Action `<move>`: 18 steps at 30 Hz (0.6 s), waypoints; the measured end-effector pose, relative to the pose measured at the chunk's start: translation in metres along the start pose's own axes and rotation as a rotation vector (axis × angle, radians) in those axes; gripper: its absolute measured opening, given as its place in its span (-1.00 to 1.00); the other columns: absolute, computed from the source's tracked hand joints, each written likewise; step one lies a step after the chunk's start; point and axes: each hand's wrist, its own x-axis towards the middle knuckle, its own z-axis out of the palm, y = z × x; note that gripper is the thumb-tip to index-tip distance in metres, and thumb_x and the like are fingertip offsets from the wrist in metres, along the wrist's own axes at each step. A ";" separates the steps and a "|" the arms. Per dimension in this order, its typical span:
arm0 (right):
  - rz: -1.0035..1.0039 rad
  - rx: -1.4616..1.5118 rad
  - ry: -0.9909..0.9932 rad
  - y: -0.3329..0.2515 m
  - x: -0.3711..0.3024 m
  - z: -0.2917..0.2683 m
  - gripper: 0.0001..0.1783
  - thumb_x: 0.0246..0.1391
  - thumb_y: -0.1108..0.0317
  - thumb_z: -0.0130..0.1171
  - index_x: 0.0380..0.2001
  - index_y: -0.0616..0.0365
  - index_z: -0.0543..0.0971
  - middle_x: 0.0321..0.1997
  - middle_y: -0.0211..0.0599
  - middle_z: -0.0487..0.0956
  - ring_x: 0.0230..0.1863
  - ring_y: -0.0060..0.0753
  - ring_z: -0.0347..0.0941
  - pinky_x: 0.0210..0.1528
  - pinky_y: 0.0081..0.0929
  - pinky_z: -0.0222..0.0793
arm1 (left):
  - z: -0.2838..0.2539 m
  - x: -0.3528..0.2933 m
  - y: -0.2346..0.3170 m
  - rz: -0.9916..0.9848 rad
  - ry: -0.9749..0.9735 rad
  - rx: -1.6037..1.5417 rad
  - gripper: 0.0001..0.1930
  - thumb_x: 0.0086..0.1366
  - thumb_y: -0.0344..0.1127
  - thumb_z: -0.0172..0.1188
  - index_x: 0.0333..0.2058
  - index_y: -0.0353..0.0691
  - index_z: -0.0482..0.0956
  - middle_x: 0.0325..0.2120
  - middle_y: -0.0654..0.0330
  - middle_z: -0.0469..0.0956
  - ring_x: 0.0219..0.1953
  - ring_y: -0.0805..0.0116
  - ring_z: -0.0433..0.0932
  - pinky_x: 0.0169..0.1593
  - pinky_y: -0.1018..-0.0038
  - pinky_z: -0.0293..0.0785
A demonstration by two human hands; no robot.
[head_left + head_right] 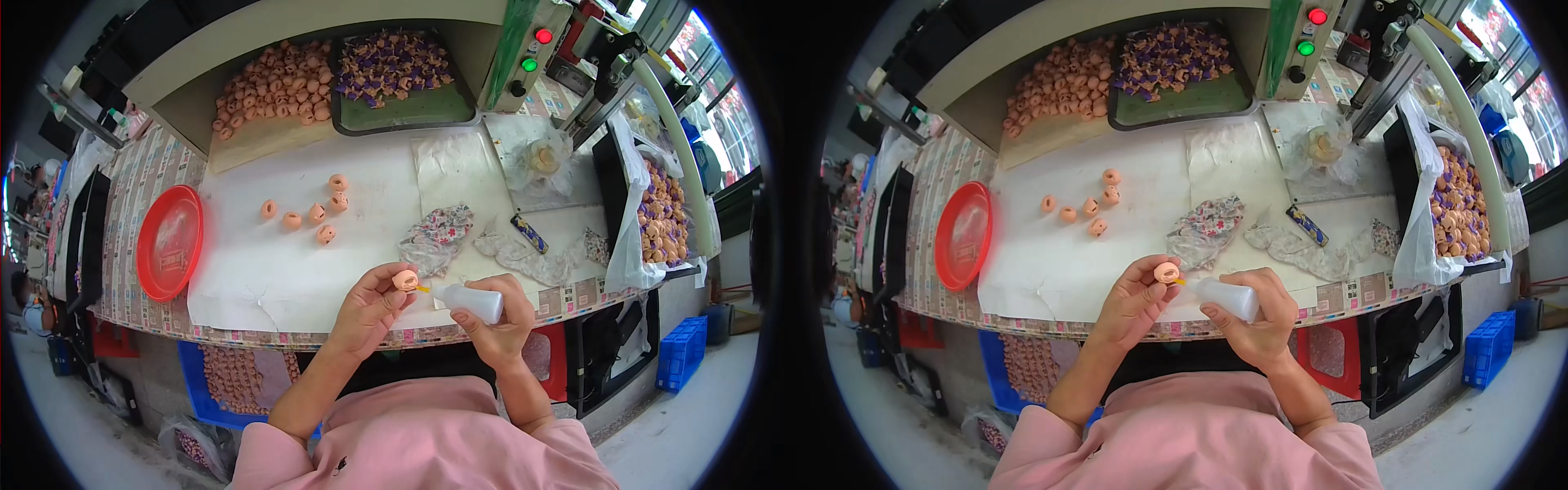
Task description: Assembling small toy components by inserting white parts into colored housings at a factory workstation.
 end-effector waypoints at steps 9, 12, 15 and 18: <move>0.002 -0.027 0.013 0.003 -0.001 -0.005 -0.58 -0.19 0.23 0.48 -0.33 0.27 0.55 -0.38 -0.24 0.56 -0.37 -0.40 0.43 -0.33 -0.49 0.32 | 0.003 -0.001 0.000 -0.001 0.000 -0.008 -0.62 0.26 -0.54 0.13 0.05 -0.18 0.41 0.07 0.19 0.42 0.07 0.42 0.43 0.15 0.46 0.37; 0.003 -0.036 0.025 0.005 -0.001 -0.005 -0.57 -0.19 0.22 0.48 -0.32 0.27 0.54 -0.38 -0.23 0.56 -0.37 -0.40 0.43 -0.32 -0.50 0.33 | 0.003 0.000 -0.001 0.002 0.009 -0.007 -0.62 0.26 -0.54 0.13 0.06 -0.19 0.41 0.07 0.19 0.42 0.07 0.42 0.43 0.16 0.45 0.37; -0.003 -0.019 0.028 0.009 -0.002 -0.007 -0.55 -0.19 0.21 0.48 -0.31 0.27 0.54 -0.36 -0.23 0.55 -0.34 -0.41 0.43 -0.31 -0.51 0.32 | 0.004 0.000 -0.002 0.003 0.004 -0.005 -0.62 0.25 -0.54 0.13 0.06 -0.19 0.41 0.08 0.19 0.42 0.08 0.41 0.43 0.17 0.45 0.37; 0.026 0.007 0.076 0.017 0.000 -0.009 -0.60 -0.17 0.29 0.46 -0.32 0.27 0.53 -0.33 -0.24 0.52 -0.32 -0.42 0.43 -0.27 -0.52 0.33 | 0.004 0.002 -0.004 0.011 0.012 -0.020 -0.60 0.23 -0.54 0.16 0.05 -0.17 0.41 0.07 0.15 0.43 0.06 0.35 0.46 0.12 0.45 0.44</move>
